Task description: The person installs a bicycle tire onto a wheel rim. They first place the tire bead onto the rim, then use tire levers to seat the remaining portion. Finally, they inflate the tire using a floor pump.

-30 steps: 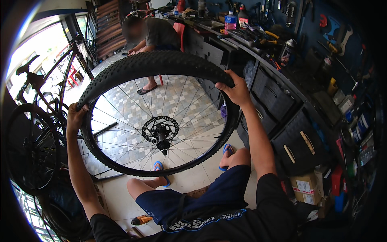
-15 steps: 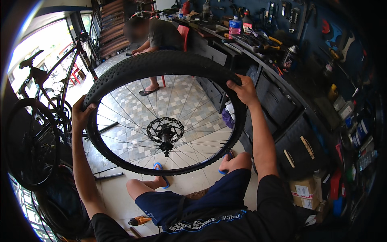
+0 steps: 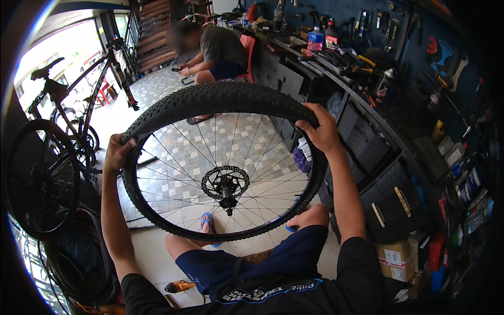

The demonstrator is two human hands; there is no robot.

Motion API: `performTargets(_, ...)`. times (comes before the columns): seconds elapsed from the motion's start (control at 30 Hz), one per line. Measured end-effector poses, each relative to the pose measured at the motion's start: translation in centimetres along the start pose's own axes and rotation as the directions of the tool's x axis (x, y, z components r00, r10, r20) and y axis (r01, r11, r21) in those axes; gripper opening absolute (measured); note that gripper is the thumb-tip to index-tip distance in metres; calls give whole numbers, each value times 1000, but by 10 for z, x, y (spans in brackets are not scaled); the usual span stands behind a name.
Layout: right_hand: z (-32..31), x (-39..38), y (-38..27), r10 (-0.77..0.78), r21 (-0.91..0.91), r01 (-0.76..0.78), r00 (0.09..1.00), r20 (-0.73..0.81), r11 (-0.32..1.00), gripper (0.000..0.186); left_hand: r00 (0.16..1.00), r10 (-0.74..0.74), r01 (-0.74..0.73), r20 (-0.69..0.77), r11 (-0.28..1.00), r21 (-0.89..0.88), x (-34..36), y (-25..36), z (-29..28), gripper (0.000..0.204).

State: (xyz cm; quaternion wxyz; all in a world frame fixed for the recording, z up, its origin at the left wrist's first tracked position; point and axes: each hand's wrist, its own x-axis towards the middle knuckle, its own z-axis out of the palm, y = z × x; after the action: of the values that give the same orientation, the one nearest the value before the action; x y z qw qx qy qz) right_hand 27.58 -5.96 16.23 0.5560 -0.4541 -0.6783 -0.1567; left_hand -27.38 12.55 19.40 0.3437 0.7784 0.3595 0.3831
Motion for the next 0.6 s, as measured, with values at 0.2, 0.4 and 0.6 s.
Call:
performTargets(0.2, 5, 1, -6, 23, -183, -15, 999, 38, 983, 47, 997, -71, 71, 33, 997, -13, -7, -16, 10, 44)
performTargets(0.4, 3, -9, 0, 203, -31, -201, 972, 121, 979, 55, 1000, -11, 10, 17, 995, 96, -10, -11, 23, 53)
performTargets(0.6, -4, -16, 14, 276, 232, -335, 928, 250, 913, 58, 987, 155, -145, -47, 975, 170, -20, 13, 44, 63)
